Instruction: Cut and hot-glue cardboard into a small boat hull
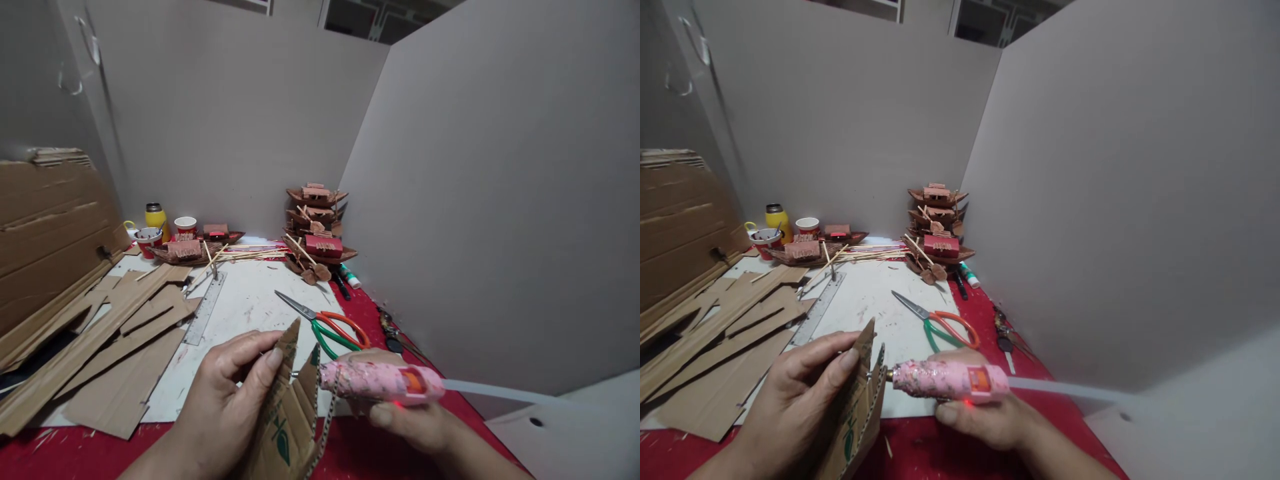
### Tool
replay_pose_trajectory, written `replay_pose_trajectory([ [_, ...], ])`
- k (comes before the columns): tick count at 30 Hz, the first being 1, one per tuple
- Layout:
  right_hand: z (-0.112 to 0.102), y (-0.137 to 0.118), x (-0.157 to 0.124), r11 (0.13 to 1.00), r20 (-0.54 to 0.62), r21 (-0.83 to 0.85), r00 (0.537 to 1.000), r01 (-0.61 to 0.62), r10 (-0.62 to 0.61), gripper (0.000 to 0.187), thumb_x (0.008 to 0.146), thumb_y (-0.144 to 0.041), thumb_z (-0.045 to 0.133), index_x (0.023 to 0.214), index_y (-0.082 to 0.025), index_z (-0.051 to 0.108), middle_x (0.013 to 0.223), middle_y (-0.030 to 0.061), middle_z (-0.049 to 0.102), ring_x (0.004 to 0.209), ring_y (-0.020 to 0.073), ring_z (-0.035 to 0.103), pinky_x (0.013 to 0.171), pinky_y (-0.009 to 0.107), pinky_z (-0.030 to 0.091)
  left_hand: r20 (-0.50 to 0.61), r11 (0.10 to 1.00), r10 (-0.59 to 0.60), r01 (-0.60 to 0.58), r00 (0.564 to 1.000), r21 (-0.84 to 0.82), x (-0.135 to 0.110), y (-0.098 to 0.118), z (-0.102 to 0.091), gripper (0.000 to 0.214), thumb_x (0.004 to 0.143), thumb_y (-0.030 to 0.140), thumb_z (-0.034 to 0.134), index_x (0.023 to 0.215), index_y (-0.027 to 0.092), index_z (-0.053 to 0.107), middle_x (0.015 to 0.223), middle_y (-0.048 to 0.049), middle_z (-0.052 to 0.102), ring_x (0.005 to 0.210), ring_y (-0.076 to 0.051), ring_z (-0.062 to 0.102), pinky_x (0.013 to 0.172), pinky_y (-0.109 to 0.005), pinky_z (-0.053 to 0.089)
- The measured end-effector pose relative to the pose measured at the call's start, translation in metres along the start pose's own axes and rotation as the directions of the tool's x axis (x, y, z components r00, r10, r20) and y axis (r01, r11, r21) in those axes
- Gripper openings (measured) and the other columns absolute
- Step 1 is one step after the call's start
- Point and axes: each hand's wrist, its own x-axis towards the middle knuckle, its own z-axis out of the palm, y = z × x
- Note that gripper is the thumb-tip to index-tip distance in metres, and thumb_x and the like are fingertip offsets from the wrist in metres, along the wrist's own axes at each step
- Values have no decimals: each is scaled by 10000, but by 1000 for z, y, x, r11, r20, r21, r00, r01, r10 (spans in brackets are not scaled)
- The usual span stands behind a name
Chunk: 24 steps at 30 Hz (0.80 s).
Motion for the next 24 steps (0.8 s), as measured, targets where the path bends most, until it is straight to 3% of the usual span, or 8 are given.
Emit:
replay_pose_trajectory([
  [8,0,-4,7,998,55,-23,997,59,-58,388,915,-510,489,878,-184,697,634,29,562,574,148,496,551,259,411,-45,1000,17,-16,999,16,-1,-1,-1,188,886,322,622,1005,349,765,1011,14,763,896,-145,699,784,-216,537],
  [16,-1,-3,8,997,97,-13,993,73,-72,367,925,-483,489,990,-193,705,671,34,603,606,151,527,615,264,438,-8,1000,9,-9,1000,-11,-1,0,-1,179,892,311,617,985,327,769,1006,10,763,883,-144,700,759,-205,536],
  [24,0,-2,6,995,17,-37,996,88,-88,369,916,-490,497,956,-199,721,653,38,607,581,160,528,557,266,425,43,994,-77,80,996,-73,1,1,0,210,887,352,616,994,273,778,943,-29,770,825,-161,701,726,-220,544],
])
